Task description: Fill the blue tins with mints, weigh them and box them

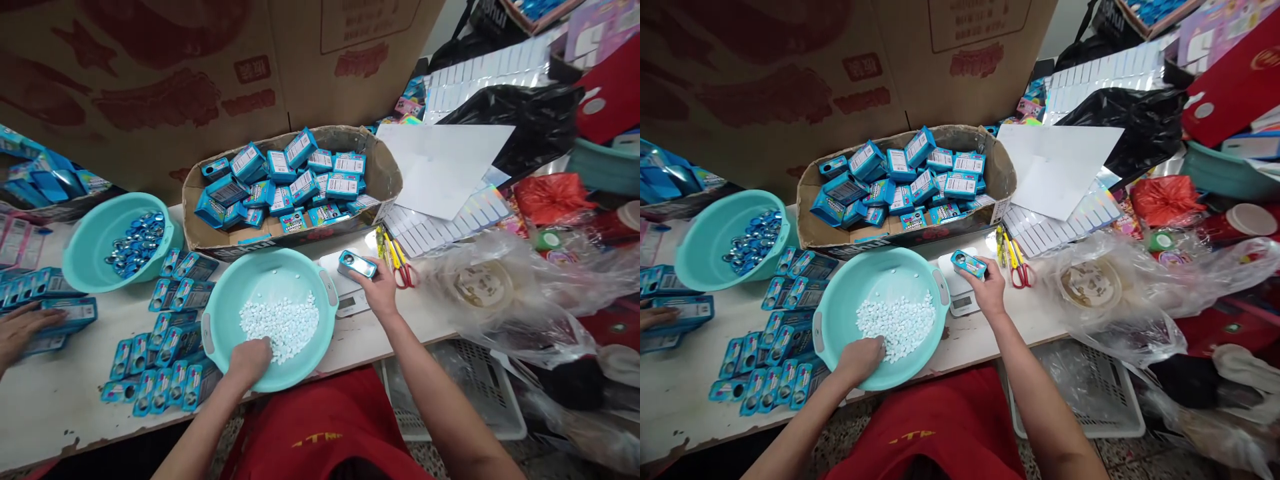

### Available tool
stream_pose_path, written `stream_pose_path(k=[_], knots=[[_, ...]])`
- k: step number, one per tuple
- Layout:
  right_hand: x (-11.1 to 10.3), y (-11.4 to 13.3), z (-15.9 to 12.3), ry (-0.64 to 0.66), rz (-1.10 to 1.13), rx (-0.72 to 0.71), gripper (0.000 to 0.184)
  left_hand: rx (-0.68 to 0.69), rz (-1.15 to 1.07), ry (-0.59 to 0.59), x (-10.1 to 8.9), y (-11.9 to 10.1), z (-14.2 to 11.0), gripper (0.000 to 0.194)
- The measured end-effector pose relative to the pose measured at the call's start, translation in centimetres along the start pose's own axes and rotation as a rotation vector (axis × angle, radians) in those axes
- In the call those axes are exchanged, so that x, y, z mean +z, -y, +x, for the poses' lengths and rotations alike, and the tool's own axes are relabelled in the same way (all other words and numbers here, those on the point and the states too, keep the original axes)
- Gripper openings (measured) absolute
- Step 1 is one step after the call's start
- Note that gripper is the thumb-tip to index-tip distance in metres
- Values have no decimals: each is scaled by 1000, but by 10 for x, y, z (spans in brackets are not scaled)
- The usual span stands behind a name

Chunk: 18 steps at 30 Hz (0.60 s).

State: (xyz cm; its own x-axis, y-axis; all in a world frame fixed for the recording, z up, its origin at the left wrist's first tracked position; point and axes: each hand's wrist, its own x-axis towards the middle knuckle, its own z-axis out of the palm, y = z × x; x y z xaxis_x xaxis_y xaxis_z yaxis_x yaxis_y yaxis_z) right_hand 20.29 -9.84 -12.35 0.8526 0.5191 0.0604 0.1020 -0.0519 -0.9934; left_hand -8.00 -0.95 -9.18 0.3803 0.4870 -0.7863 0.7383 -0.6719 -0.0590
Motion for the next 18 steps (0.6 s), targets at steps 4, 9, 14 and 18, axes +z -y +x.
stream_pose_path(k=[4,9,14,18], knots=[[2,-15,-3,62,50,81,50,31,-41,11,-1,4,1,39],[-26,-13,-11,64,70,71,61,37,-93,16,-1,7,0,39],[-57,-19,-29,-146,13,219,44,60,-137,13,3,11,0,31],[-66,-28,-47,-172,-19,289,41,105,-497,-128,3,17,9,27]])
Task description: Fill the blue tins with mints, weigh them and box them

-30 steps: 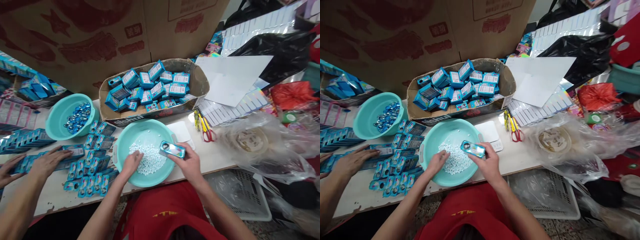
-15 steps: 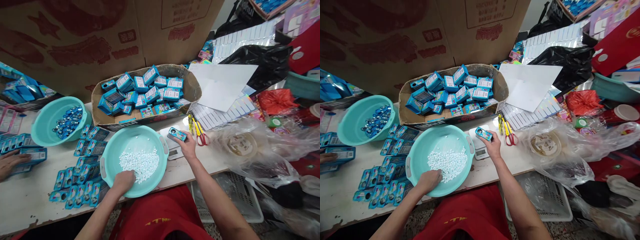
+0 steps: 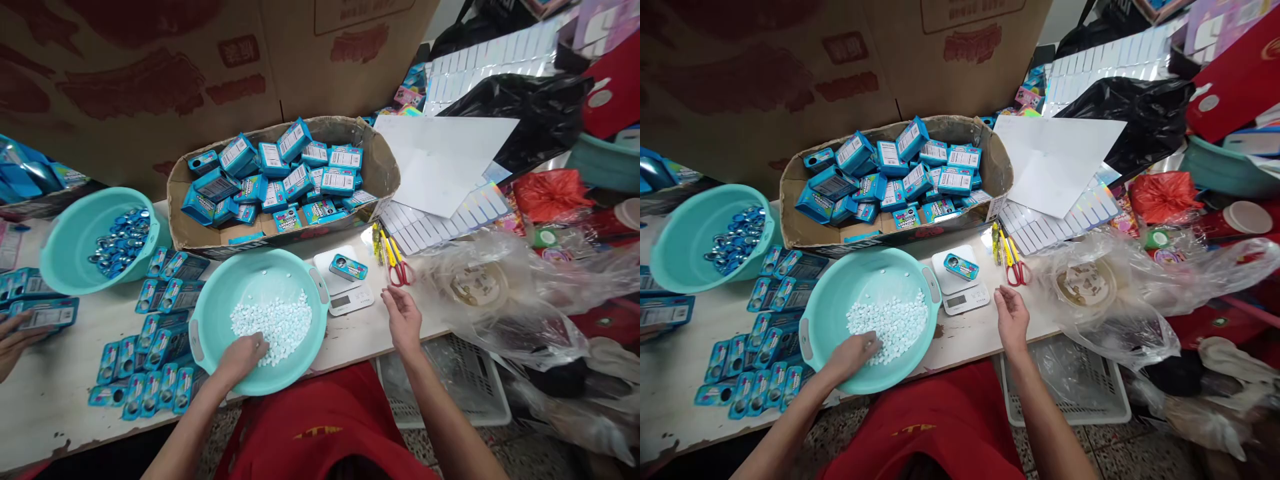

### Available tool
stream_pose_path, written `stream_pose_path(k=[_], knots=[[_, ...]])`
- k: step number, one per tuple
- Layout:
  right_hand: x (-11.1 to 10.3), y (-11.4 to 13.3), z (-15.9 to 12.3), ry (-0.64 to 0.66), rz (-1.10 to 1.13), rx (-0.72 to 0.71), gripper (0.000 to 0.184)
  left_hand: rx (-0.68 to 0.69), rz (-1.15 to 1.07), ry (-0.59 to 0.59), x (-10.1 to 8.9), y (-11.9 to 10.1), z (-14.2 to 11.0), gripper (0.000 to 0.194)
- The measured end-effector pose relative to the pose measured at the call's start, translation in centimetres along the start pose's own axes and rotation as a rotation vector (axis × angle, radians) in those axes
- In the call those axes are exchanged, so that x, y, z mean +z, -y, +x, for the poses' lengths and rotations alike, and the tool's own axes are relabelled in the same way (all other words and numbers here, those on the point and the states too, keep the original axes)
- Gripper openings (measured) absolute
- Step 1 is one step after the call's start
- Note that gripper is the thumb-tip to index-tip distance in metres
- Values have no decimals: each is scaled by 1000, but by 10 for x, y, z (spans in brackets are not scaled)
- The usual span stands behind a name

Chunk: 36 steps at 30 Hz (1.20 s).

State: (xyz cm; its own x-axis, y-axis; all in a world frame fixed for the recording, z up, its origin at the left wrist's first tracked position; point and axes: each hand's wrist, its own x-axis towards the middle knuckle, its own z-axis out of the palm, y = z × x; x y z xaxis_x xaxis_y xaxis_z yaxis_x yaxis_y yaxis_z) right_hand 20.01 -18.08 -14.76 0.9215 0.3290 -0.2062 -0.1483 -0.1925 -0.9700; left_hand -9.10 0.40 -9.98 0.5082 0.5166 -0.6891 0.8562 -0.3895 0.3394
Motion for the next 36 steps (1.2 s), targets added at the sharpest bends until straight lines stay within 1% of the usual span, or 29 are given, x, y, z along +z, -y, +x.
stream_pose_path(k=[2,3,6,8,9,10,12,14,15,18,21,25,26,27,29,32,34,36], knots=[[-3,-3,-5,-6,1,2,40,27,-375,-62,-6,-2,3,35],[-3,-4,-7,-8,0,2,40,26,-575,-60,-10,-5,3,39],[-5,-2,-10,-5,-12,3,39,57,-1106,15,-28,-18,-1,42],[-6,0,-10,2,-18,0,38,131,-1378,23,-38,-26,-4,39],[-6,0,-10,5,-23,-5,38,152,-1475,14,-40,-30,-3,38],[-5,1,-9,6,-29,-11,38,143,-1536,7,-39,-33,-1,37],[-3,2,-8,9,-42,-24,38,51,-1538,18,-33,-37,6,34],[-1,3,-6,21,-51,-34,38,-62,-1467,47,-23,-41,15,33],[0,4,-6,30,-52,-37,38,-96,-1446,51,-18,-43,19,33],[5,9,-4,55,-44,-43,39,-126,-1475,16,-9,-48,25,36],[14,15,-3,97,-47,-69,45,-148,-1546,-65,-10,-54,27,40],[40,22,6,190,-117,-209,67,-157,-1646,-113,-15,-68,36,42],[48,25,10,215,-131,-240,68,-157,-1674,-117,-18,-74,39,41],[54,28,13,238,-138,-259,64,-156,-1709,-118,-20,-79,41,39],[64,38,17,273,-142,-285,51,-145,-1802,-122,-29,-93,41,37],[64,64,6,271,-192,-384,38,-67,-1942,-174,-47,-116,31,39],[60,84,-11,275,-246,-479,33,43,-1971,-242,-60,-133,19,41],[57,100,-32,335,-281,-548,30,173,-1953,-328,-70,-148,7,43]])
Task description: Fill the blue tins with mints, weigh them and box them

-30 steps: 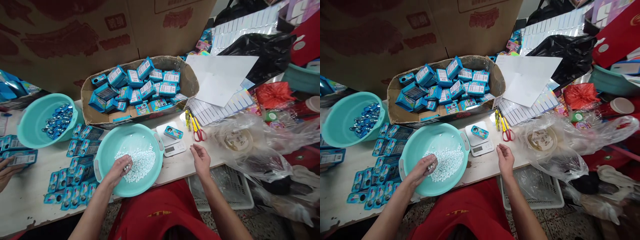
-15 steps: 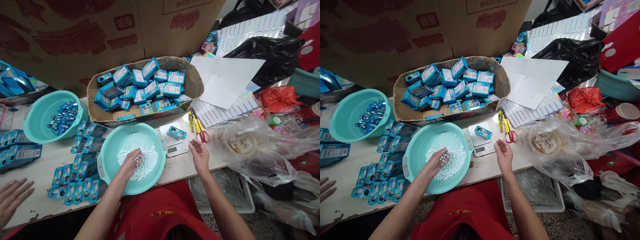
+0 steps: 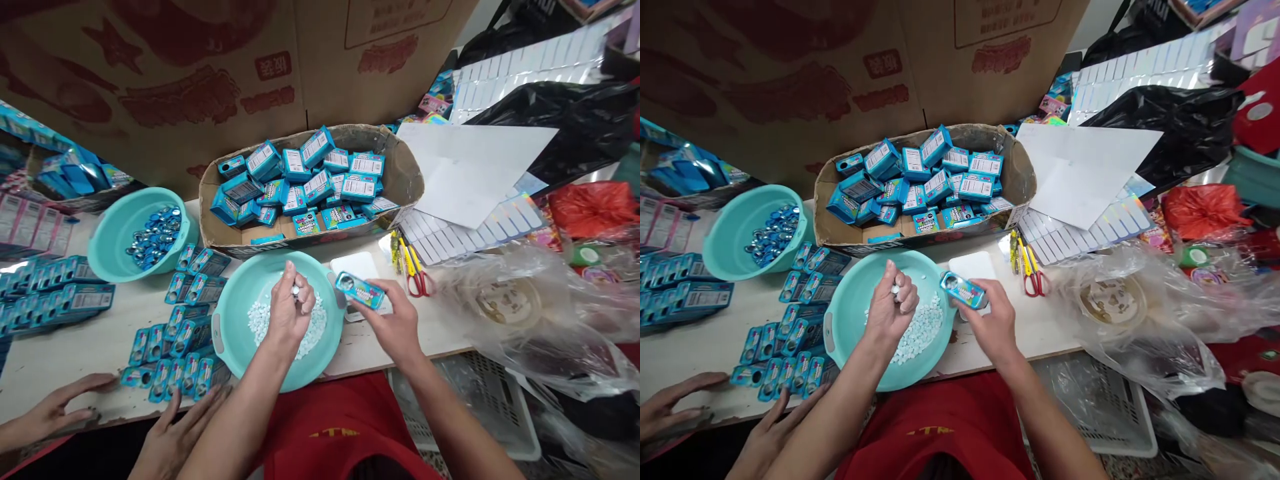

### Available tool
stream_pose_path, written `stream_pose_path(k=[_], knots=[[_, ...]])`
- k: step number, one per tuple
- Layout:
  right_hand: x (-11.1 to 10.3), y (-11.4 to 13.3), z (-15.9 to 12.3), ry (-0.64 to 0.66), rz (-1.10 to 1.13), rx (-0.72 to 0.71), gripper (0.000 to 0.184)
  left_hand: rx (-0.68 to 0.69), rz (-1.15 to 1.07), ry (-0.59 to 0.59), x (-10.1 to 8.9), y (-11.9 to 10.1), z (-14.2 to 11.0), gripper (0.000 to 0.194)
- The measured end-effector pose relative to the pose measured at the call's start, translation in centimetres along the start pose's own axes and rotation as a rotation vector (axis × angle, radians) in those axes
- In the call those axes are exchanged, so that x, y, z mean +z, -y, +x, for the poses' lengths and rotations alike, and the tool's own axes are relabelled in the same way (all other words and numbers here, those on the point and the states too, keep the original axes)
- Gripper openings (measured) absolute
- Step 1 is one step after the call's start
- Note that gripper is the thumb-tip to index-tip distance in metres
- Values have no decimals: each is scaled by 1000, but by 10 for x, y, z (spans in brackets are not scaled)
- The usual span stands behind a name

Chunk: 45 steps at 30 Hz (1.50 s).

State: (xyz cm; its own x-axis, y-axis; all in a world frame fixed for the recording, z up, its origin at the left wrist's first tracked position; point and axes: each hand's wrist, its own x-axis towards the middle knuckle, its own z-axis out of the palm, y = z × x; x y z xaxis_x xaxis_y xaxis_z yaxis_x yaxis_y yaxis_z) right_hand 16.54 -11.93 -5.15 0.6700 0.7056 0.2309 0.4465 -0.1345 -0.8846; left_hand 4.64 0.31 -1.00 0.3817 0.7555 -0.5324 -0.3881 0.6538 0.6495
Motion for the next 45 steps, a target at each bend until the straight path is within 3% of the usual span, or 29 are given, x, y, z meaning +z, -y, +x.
stream_pose_path(k=[4,8,21,30,34,38,42,45], knots=[[11,25,-15,134,19,-64,28,247,58,27,20,0,-11,43],[29,25,-18,157,16,-53,28,336,122,-51,18,7,-7,44],[44,28,-14,190,-16,-65,26,450,135,-73,6,3,-1,40],[51,28,-13,174,1,-68,28,442,172,-118,7,1,2,42],[44,28,-13,176,60,-18,29,435,140,-109,6,-4,4,41],[18,23,-11,91,152,124,32,424,294,-123,-24,-6,14,39],[-3,-3,-3,-28,143,191,35,281,1072,40,-86,4,26,31],[-1,-34,9,-91,149,225,39,383,1572,93,-125,17,27,20]])
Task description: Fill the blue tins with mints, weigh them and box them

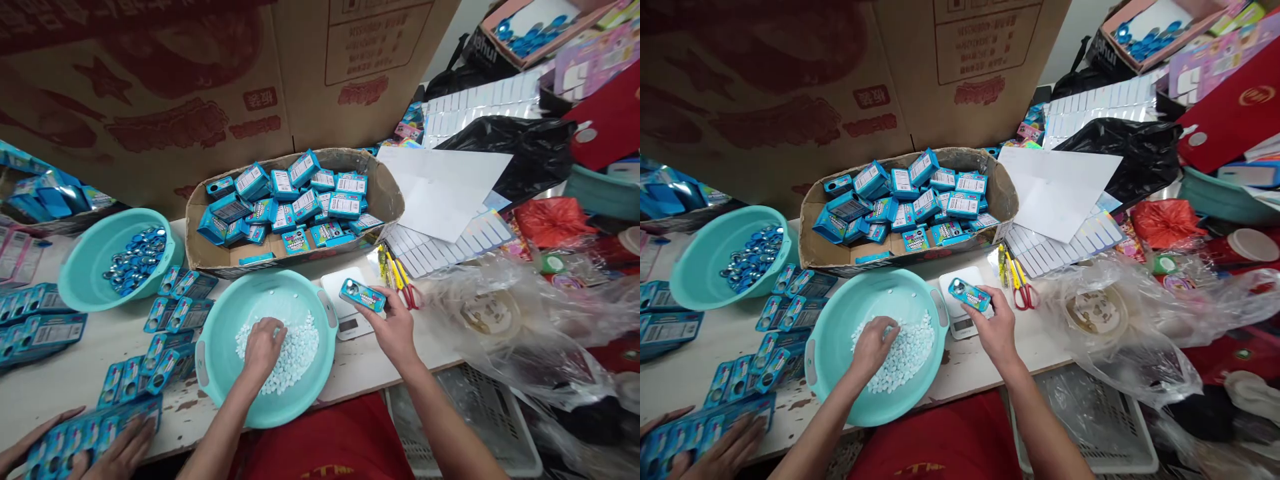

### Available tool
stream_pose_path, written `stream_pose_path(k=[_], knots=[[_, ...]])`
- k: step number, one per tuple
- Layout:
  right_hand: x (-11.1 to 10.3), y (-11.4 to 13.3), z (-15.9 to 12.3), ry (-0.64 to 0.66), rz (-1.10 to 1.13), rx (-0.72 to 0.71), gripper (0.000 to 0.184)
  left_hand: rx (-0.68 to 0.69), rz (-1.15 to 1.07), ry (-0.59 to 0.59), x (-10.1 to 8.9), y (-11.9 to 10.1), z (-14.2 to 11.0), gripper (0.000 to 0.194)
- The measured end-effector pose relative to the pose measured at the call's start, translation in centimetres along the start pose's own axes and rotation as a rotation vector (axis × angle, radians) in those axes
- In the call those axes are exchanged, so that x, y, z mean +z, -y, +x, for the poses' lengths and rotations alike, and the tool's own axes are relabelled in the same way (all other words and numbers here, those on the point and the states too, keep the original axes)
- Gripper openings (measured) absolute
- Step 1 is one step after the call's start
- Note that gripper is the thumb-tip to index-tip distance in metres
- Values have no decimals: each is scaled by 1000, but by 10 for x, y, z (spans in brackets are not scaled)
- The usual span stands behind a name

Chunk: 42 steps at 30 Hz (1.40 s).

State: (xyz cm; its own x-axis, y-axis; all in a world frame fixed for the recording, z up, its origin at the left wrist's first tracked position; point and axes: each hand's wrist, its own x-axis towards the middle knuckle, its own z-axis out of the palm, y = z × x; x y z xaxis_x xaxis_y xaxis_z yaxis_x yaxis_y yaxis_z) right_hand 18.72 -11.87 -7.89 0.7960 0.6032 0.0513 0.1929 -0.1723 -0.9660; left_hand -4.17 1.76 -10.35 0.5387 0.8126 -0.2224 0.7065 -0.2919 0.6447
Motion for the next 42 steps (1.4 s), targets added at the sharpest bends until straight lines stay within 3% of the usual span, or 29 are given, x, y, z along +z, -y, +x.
stream_pose_path(k=[4,7,10,13,17,21,25,28,32,36,42], knots=[[11,-34,17,-30,-18,17,40,58,129,-29,6,19,-11,26],[14,-44,16,-32,-50,-12,43,72,142,-57,3,25,-7,26],[8,-38,3,-121,-190,-173,48,140,181,-39,7,27,3,24],[7,-22,-20,-225,-361,-375,42,310,245,66,24,18,12,24],[30,-11,-52,-74,-384,-521,31,460,439,233,49,-6,15,25],[57,-14,-66,-52,-351,-501,25,397,620,345,51,-8,-2,22],[68,-18,-65,-49,-325,-443,24,326,604,379,29,18,-33,20],[70,-21,-65,-22,-315,-410,24,264,483,269,8,38,-41,20],[76,-27,-70,-49,-276,-289,34,117,487,73,-11,47,-25,28],[85,-29,-77,-118,-194,-162,49,-35,611,141,-10,44,-16,37],[93,-25,-78,-199,-177,-131,50,-171,710,277,6,27,-45,52]])
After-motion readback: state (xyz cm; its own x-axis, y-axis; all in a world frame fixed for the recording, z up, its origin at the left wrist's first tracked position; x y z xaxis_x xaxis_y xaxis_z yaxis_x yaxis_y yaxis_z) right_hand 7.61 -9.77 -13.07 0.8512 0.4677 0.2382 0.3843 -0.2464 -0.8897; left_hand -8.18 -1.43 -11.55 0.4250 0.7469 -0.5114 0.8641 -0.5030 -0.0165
